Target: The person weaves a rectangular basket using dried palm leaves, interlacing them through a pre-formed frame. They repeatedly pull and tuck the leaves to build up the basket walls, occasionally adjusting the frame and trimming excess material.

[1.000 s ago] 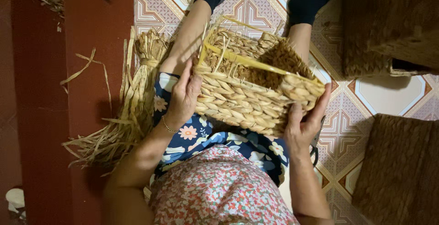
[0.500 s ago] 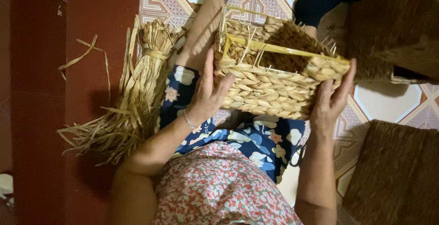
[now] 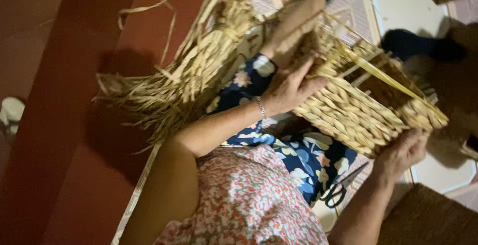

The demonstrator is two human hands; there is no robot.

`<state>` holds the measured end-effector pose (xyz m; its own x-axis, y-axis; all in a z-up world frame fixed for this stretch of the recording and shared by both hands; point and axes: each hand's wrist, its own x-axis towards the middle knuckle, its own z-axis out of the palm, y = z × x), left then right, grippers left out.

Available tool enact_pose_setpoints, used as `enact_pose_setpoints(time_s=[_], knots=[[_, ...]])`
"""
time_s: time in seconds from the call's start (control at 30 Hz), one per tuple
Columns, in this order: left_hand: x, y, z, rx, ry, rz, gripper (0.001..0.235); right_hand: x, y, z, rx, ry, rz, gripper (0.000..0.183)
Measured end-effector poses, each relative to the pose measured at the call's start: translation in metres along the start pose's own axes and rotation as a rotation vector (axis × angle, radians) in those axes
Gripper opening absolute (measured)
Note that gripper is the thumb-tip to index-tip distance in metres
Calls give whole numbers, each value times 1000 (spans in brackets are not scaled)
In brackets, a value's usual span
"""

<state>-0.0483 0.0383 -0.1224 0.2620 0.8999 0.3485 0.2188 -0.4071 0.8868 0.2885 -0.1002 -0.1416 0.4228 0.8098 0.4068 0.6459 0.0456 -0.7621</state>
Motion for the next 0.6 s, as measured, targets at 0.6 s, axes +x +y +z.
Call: enact_pose_setpoints(time_s=[0.6], knots=[[-80, -208, -143, 964, -351, -865, 118, -21, 21, -21, 322, -64, 122, 68]])
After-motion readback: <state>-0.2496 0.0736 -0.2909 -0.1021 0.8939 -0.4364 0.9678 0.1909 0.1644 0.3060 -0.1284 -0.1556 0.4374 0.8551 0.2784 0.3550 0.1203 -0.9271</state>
